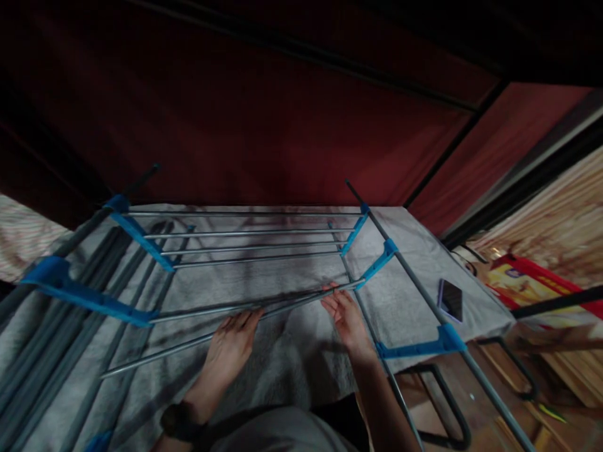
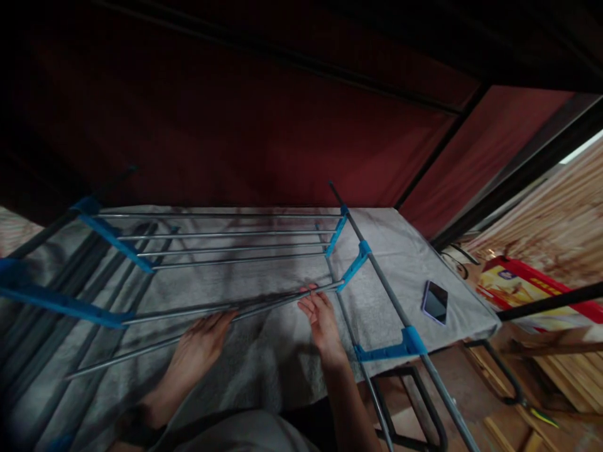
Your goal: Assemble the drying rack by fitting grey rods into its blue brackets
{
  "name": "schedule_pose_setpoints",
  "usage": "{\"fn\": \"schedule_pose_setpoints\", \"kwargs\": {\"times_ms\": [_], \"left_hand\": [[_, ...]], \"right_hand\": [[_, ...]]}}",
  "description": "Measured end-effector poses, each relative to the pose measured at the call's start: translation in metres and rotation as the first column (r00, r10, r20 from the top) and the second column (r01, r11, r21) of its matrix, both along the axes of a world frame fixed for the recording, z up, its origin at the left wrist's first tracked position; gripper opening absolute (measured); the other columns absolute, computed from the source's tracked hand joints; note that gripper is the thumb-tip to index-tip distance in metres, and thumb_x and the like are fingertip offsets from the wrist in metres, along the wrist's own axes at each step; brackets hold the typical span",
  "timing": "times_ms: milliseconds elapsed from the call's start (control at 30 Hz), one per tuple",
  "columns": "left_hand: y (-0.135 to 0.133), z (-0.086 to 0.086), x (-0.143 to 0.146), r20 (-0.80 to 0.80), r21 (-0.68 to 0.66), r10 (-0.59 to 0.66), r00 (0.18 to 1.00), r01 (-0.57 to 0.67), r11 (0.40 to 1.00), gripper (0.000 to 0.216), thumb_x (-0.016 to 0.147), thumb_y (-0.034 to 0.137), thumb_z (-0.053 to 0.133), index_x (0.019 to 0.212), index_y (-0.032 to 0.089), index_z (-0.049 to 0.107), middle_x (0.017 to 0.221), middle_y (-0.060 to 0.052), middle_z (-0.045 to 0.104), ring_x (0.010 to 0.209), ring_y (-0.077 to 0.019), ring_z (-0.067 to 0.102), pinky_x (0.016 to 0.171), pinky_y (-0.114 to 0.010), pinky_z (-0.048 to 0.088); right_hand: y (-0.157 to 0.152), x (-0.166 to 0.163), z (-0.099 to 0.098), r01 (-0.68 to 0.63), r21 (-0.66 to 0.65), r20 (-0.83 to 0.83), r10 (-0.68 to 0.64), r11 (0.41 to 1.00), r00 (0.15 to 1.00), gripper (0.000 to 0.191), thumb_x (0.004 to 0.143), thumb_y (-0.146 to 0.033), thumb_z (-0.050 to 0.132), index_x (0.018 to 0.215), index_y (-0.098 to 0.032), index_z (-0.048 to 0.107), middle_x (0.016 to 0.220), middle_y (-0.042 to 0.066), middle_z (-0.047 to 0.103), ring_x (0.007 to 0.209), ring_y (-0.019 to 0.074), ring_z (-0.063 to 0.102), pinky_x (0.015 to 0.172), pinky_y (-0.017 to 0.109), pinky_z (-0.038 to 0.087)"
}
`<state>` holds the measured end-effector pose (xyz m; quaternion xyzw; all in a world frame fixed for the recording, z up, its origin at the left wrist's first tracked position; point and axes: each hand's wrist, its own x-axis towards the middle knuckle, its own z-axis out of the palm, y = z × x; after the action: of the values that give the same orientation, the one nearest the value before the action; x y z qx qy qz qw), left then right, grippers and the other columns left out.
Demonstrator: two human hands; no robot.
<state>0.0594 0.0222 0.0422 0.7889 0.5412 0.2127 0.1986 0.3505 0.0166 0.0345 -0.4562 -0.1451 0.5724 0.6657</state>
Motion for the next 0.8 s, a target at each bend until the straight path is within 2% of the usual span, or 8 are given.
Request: {"fn": "schedule_pose_setpoints", "kwargs": {"times_ms": [167, 333, 433, 633, 800], "left_hand": [[0.004, -0.005, 0.001, -0.080, 0.016, -0.004, 0.997, 0.005, 1.000, 0.044, 0.092, 0.018, 0.044, 0.123, 0.025, 0.075, 0.119, -0.013, 0.077, 0.107, -0.0323, 0.072, 0.098, -0.046, 0.052], [0.007, -0.007, 0.002, -0.113, 0.043, -0.007, 0.994, 0.012, 0.999, 0.043, 0.094, 0.020, 0.045, 0.125, 0.025, 0.074, 0.118, -0.012, 0.078, 0.106, -0.0315, 0.073, 0.097, -0.044, 0.053], [0.009, -0.007, 0.002, -0.132, 0.053, -0.013, 0.991, 0.020, 0.998, 0.043, 0.094, 0.019, 0.045, 0.125, 0.025, 0.074, 0.119, -0.012, 0.078, 0.108, -0.0306, 0.073, 0.099, -0.044, 0.053], [0.011, -0.003, 0.003, -0.247, 0.080, -0.049, 0.968, 0.070, 0.994, 0.047, 0.096, 0.013, 0.041, 0.128, 0.022, 0.073, 0.119, -0.011, 0.079, 0.107, -0.0268, 0.074, 0.098, -0.041, 0.055], [0.012, 0.003, 0.004, -0.318, 0.097, -0.058, 0.946, 0.093, 0.991, 0.047, 0.099, 0.014, 0.037, 0.130, 0.020, 0.072, 0.120, -0.011, 0.078, 0.107, -0.0257, 0.073, 0.098, -0.041, 0.054]], "right_hand": [[0.007, 0.005, -0.002, 0.025, 0.001, 0.010, -0.026, 1.000, 1.000, 0.028, 0.074, -0.036, 0.087, 0.092, -0.024, 0.069, 0.094, 0.000, 0.078, 0.078, 0.0132, 0.070, 0.085, 0.032, 0.061], [0.010, 0.006, -0.002, 0.028, -0.009, -0.008, -0.028, 1.000, 1.000, 0.027, 0.074, -0.035, 0.087, 0.092, -0.023, 0.071, 0.095, 0.000, 0.078, 0.079, 0.0124, 0.070, 0.080, 0.028, 0.061], [0.011, 0.007, -0.003, 0.024, -0.018, -0.004, -0.025, 1.000, 1.000, 0.029, 0.073, -0.036, 0.088, 0.093, -0.024, 0.071, 0.097, 0.000, 0.078, 0.080, 0.0127, 0.070, 0.082, 0.029, 0.061], [0.013, 0.009, -0.003, 0.025, -0.030, -0.018, -0.026, 0.999, 0.999, 0.035, 0.067, -0.038, 0.092, 0.091, -0.022, 0.071, 0.097, 0.001, 0.077, 0.079, 0.0131, 0.069, 0.083, 0.031, 0.059], [0.013, 0.009, -0.004, 0.034, -0.043, -0.016, -0.034, 0.999, 0.999, 0.036, 0.065, -0.038, 0.092, 0.089, -0.023, 0.070, 0.097, 0.002, 0.077, 0.080, 0.0141, 0.069, 0.083, 0.032, 0.059]]}}
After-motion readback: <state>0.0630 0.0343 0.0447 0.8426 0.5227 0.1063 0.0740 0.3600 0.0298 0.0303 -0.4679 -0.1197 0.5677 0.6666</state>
